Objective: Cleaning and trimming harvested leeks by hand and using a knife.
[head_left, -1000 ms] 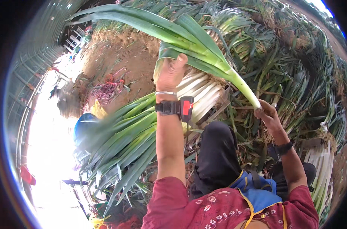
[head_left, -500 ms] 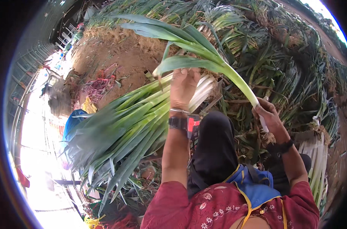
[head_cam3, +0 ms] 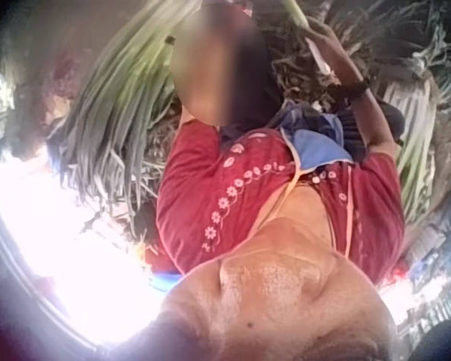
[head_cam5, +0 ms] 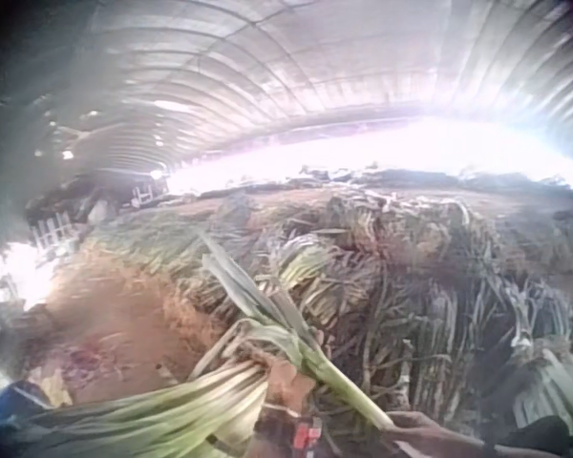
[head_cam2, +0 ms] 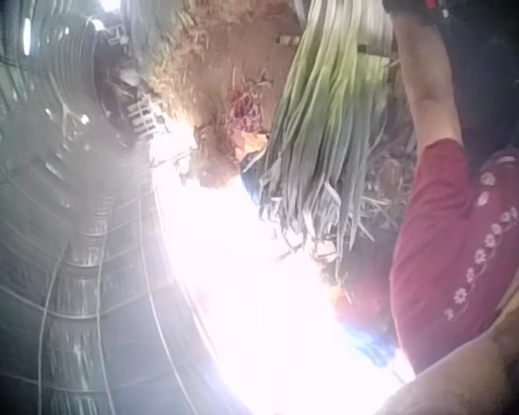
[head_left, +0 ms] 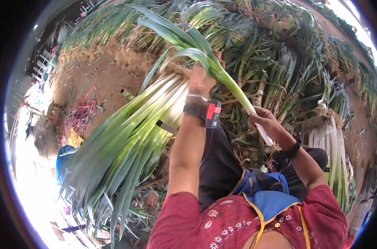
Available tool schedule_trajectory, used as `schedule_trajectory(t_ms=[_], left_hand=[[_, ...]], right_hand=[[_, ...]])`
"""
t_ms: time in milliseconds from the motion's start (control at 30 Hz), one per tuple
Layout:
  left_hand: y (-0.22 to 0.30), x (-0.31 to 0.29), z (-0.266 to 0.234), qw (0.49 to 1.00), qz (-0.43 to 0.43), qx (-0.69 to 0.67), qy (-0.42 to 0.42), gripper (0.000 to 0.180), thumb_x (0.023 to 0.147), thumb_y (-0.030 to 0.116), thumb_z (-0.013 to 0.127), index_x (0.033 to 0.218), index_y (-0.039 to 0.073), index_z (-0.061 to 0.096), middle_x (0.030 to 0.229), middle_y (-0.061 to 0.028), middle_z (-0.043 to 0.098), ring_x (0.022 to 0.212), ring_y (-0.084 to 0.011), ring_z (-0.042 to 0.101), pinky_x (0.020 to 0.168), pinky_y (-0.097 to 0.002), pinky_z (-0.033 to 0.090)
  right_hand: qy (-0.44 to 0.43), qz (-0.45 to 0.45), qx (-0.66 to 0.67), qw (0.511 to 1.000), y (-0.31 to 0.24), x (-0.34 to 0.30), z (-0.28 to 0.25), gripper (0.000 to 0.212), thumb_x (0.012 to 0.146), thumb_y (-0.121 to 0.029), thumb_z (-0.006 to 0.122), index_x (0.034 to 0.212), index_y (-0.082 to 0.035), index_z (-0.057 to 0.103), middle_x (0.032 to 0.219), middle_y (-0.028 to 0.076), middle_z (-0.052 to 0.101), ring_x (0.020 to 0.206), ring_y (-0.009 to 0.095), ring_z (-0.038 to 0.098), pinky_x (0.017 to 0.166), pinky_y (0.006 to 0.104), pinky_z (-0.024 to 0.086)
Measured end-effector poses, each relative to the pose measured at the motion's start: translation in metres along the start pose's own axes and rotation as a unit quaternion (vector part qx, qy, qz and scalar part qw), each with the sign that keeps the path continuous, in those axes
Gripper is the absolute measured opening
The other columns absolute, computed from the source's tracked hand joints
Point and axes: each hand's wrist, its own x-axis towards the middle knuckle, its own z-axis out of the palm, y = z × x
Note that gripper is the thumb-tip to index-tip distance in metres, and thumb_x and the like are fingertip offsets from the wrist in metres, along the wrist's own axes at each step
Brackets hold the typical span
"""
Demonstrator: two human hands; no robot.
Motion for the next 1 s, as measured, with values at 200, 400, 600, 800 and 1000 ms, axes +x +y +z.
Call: schedule_trajectory(t_ms=[200, 400, 600, 800, 1000], left_hand=[[-0.057, 0.014, 0.000, 0.998, -0.017, 0.035, 0.047, 0.034, 0.093, 0.036, 0.052, 0.110, 0.008, 0.056, 0.100, -0.0097, 0.063, 0.097, -0.0264, 0.061, 0.084, -0.0460, 0.046], [-0.063, -0.003, 0.001, 0.909, -0.038, 0.415, 0.023, 0.046, 0.096, 0.046, 0.038, 0.121, 0.009, 0.048, 0.114, -0.0110, 0.057, 0.102, -0.0257, 0.057, 0.085, -0.0426, 0.047], [-0.065, -0.006, 0.007, 0.974, -0.119, 0.167, 0.095, 0.045, 0.094, 0.049, 0.045, 0.119, 0.012, 0.050, 0.111, -0.0087, 0.057, 0.098, -0.0227, 0.057, 0.081, -0.0405, 0.047], [-0.075, 0.010, 0.005, 0.991, -0.094, 0.087, 0.037, 0.046, 0.087, 0.044, 0.062, 0.118, 0.012, 0.050, 0.108, -0.0088, 0.058, 0.094, -0.0238, 0.058, 0.082, -0.0434, 0.048], [-0.084, 0.024, 0.002, 0.996, -0.090, 0.016, -0.002, 0.045, 0.079, 0.034, 0.074, 0.111, 0.011, 0.052, 0.102, -0.0060, 0.059, 0.089, -0.0231, 0.058, 0.077, -0.0448, 0.050]], right_hand=[[0.111, -0.057, -0.178, 0.976, -0.032, 0.032, -0.003, 0.045, 0.089, -0.018, 0.062, 0.127, 0.001, 0.049, 0.098, 0.003, 0.059, 0.084, 0.008, 0.054, 0.074, 0.0230, 0.045], [0.131, -0.093, -0.203, 0.966, -0.039, 0.049, -0.021, 0.044, 0.088, -0.019, 0.063, 0.122, 0.006, 0.052, 0.107, 0.009, 0.061, 0.099, 0.014, 0.054, 0.089, 0.0286, 0.042], [0.172, -0.097, -0.132, 0.971, -0.038, 0.046, -0.022, 0.044, 0.088, -0.019, 0.063, 0.125, 0.003, 0.051, 0.103, 0.006, 0.060, 0.094, 0.010, 0.054, 0.081, 0.0236, 0.044], [0.042, -0.023, 0.122, 0.991, -0.032, 0.041, -0.020, 0.030, 0.090, -0.017, 0.059, 0.118, -0.006, 0.054, 0.078, 0.001, 0.056, 0.057, 0.005, 0.048, 0.047, 0.0206, 0.038], [0.074, -0.072, -0.011, 0.995, -0.017, 0.053, -0.020, 0.033, 0.090, -0.017, 0.061, 0.120, -0.005, 0.051, 0.088, 0.003, 0.058, 0.074, 0.008, 0.054, 0.064, 0.0237, 0.045]])
